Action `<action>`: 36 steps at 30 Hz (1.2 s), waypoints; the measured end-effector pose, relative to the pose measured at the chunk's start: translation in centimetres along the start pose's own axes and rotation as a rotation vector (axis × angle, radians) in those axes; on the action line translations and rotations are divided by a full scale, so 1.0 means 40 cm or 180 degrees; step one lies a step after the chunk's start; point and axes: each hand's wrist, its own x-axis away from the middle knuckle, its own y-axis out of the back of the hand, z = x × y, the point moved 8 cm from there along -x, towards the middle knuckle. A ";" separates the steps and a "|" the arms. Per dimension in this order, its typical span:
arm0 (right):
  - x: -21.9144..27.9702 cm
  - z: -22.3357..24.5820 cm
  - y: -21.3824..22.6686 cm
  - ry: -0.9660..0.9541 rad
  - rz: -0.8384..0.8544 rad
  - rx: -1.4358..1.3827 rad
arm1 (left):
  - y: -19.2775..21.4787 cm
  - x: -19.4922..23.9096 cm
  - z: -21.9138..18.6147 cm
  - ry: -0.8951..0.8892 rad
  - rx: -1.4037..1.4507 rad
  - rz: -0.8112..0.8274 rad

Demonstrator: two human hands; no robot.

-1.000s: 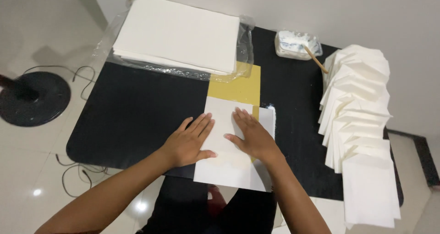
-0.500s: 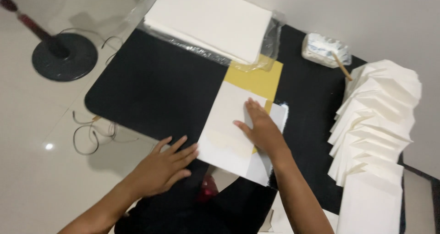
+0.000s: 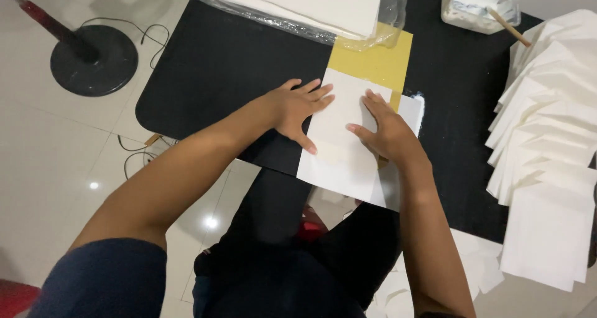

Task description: The person applies white glue to the edges of a folded white paper structure using a wooden stick. They then place a yellow paper sheet on top of the glued area and press it down to adhere the pieces together.

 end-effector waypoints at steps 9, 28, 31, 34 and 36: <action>0.218 -0.037 0.018 -0.0733 -0.1126 0.0020 | 0.027 0.017 0.001 -0.0072 0.0085 0.0083; 0.453 -0.183 -0.331 -0.2347 -0.0955 -0.4300 | -0.022 -0.006 -0.005 -0.0085 0.0375 0.0138; 0.441 -0.176 -0.326 -0.2257 -0.1219 -0.4518 | -0.019 -0.007 0.000 -0.0142 0.0414 0.0023; 0.438 -0.161 -0.304 -0.2324 -0.1330 -0.4161 | -0.014 -0.007 0.002 -0.0119 0.0429 0.0021; 0.446 -0.163 -0.285 -0.2357 -0.1629 -0.3940 | -0.014 -0.008 -0.001 -0.0122 0.0415 0.0075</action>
